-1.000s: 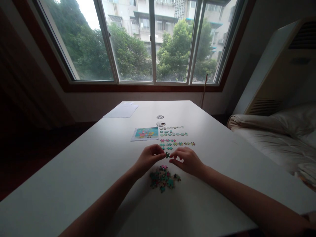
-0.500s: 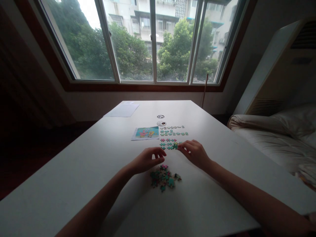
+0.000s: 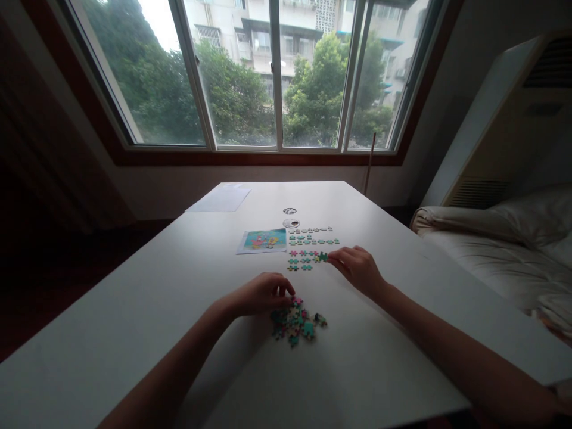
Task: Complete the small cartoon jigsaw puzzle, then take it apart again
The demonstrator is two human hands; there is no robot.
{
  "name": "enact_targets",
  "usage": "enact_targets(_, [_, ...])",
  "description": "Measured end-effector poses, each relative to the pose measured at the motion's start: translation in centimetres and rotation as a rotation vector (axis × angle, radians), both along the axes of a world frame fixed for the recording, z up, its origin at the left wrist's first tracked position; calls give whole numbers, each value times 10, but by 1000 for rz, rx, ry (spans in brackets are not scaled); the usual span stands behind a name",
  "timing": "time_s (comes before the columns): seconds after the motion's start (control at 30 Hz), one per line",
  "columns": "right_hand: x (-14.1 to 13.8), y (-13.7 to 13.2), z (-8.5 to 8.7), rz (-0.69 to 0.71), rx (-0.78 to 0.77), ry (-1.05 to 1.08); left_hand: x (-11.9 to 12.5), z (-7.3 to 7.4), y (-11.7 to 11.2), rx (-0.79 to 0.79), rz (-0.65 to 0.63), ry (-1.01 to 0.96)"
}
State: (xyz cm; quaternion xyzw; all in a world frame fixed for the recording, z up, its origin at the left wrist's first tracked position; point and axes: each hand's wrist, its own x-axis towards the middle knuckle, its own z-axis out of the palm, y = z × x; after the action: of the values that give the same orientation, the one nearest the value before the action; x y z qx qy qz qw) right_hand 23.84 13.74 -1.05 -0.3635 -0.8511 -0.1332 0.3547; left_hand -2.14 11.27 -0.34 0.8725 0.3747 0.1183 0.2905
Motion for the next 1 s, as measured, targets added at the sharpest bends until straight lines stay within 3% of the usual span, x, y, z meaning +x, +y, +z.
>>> enact_targets(0.13, [1, 4, -6, -44, -70, -33, 0, 0, 0, 7, -6, 4])
enact_targets(0.47, [2, 15, -27, -99, -409, -75, 1, 3, -1, 5, -14, 21])
enact_targets(0.6, [0, 12, -27, -77, -397, -28, 2, 4, -2, 4, -7, 28])
enact_targets(0.8, [-8, 7, -27, 124, -314, -129, 3, 3, -1, 10, -13, 24])
enact_targets(1.0, [-7, 8, -27, 142, -310, -175, 1, 0, 0, 16, -24, 14])
